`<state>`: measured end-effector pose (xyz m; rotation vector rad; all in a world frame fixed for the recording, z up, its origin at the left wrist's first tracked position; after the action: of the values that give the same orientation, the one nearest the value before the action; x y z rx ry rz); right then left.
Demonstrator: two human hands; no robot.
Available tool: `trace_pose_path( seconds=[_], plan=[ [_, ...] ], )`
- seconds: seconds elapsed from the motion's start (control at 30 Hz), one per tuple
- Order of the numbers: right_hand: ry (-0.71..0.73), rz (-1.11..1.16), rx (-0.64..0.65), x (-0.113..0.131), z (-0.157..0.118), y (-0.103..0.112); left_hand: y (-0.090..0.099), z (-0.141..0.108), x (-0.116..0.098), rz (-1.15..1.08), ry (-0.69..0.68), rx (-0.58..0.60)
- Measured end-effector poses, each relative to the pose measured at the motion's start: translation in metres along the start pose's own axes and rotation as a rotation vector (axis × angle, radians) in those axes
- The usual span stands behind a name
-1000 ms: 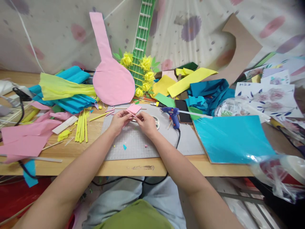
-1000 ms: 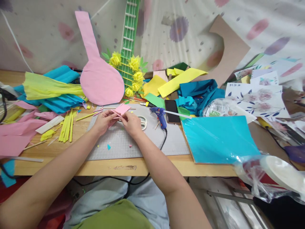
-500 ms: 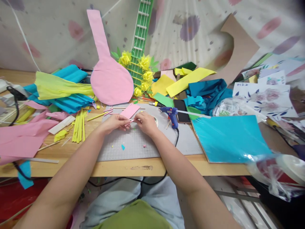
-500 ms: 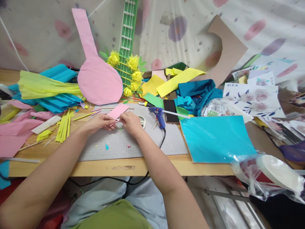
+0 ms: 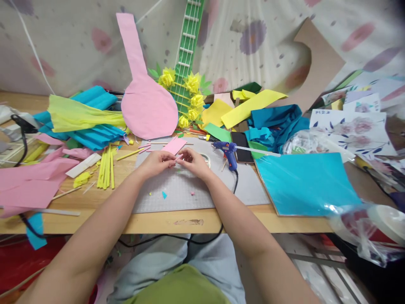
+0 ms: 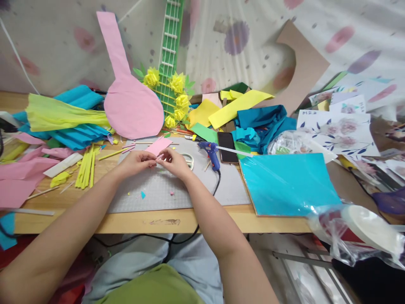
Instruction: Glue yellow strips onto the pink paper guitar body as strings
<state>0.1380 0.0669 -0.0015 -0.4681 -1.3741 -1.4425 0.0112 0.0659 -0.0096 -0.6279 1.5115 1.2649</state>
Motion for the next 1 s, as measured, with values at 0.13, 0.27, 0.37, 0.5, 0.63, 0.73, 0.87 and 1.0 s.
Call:
trace_pose_path(
  seconds=[0.13,0.27,0.37,0.5,0.63,0.73,0.87,1.0],
  plan=[
    [-0.094,0.137,-0.060,-0.010,0.002,-0.005,-0.006,0.002,0.000,-0.019,-0.015,0.002],
    [-0.147,0.249,-0.012,-0.019,0.004,-0.013,-0.008,0.004,0.003,-0.103,0.006,0.019],
    [-0.157,0.216,-0.013,-0.023,0.005,-0.012,-0.008,0.004,0.003,-0.081,-0.013,0.021],
    [-0.117,0.075,-0.042,-0.017,0.004,-0.006,-0.007,0.002,-0.002,0.056,-0.067,-0.007],
    [-0.102,-0.086,0.010,-0.004,0.002,0.001,-0.003,0.002,0.000,0.156,-0.052,-0.077],
    [-0.196,-0.346,-0.050,-0.004,-0.003,0.027,0.003,0.003,0.003,0.112,-0.044,-0.127],
    [-0.250,-0.695,0.086,-0.014,-0.012,0.053,0.008,0.002,0.004,-0.049,-0.035,-0.155],
    [-0.200,-0.795,0.222,-0.018,-0.016,0.054,0.009,0.003,0.003,-0.126,-0.050,-0.167]
  ],
)
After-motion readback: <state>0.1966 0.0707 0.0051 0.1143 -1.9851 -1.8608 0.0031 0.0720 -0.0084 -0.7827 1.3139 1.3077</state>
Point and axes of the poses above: each hand's wrist, its own z-axis towards the middle knuckle, its own y-axis out of the back of the hand, x = y × z, the point moved 7 cm from there along z, towards the middle knuckle, and after that the axes turned 1 degree about -y, right-handed, at the moved point
